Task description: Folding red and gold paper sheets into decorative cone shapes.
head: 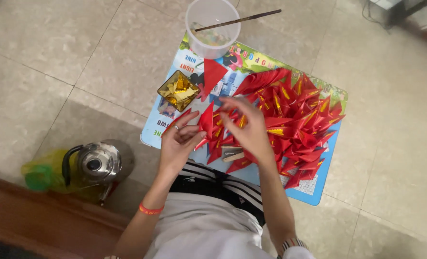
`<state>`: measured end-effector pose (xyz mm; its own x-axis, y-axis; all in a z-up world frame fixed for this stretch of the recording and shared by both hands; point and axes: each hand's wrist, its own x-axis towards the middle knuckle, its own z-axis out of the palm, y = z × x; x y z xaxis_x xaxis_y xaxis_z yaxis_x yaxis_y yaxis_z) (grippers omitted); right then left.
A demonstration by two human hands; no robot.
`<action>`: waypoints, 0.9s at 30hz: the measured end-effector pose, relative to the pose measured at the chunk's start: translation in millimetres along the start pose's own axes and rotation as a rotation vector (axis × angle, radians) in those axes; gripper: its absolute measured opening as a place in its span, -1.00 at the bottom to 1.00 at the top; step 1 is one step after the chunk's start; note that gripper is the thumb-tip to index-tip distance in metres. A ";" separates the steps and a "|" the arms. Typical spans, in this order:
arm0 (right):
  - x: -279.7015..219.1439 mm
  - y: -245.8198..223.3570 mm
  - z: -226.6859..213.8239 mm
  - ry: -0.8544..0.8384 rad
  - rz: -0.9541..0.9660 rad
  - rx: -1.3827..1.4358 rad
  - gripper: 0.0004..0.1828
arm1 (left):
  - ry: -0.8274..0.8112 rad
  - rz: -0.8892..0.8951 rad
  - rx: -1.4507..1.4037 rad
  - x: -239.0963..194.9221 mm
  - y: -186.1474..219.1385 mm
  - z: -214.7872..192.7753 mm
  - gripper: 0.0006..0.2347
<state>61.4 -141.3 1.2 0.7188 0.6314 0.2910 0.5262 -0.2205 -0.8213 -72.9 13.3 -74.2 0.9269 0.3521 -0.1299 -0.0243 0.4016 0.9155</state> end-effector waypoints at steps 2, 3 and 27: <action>38.0 7.0 -3.0 0.027 -0.098 -0.142 -0.73 | 0.065 0.015 -0.004 -3.0 -19.5 -9.8 -0.59; 58.4 10.5 -5.1 0.059 -0.199 -0.289 -0.81 | 0.122 0.034 -0.009 -2.7 -28.7 -14.6 -0.65; 211.9 123.7 45.4 -0.195 0.003 -0.767 -0.21 | 0.174 -0.122 0.070 -9.4 8.2 0.8 -0.73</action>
<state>258.2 -1.0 -61.0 0.6658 0.7329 0.1397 0.7414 -0.6291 -0.2334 -81.4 12.6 -65.2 0.8429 0.4473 -0.2991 0.1153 0.3928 0.9124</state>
